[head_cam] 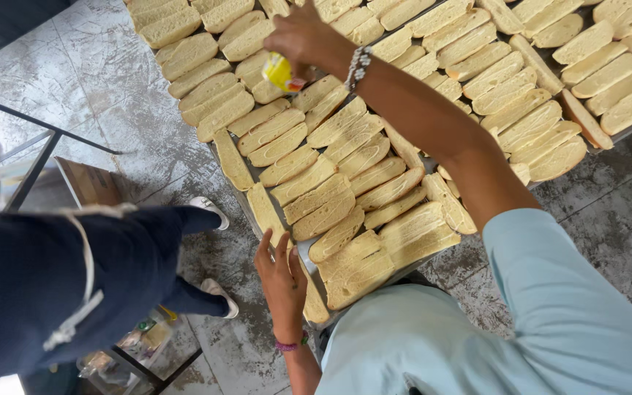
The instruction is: The person applies a thin sauce to many sliced bread rolls using a small tin with a punctured lid, moving across rows of bread on large metal trays.
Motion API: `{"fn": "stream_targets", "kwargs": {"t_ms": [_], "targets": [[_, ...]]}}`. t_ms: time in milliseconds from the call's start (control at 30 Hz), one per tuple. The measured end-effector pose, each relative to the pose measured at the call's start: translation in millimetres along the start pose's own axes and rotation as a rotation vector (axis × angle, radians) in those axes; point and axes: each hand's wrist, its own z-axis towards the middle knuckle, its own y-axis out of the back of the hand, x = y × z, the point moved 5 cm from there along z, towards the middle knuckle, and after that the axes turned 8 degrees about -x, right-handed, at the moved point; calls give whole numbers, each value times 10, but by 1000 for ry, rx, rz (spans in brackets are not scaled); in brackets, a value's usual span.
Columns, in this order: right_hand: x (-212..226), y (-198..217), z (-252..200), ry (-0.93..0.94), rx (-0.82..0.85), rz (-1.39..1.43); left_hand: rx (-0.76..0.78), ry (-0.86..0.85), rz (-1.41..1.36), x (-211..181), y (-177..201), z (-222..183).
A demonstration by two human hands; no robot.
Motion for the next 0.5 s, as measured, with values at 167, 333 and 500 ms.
{"fn": "stream_targets", "kwargs": {"t_ms": [167, 333, 500], "targets": [[-483, -214, -180, -25, 9, -19, 5, 14, 8, 12, -11, 14], [-544, -256, -270, 1, -40, 107, -8, 5, 17, 26, -17, -16], [-151, -163, -99, 76, -118, 151, -46, -24, 40, 28, 32, -75]]}}
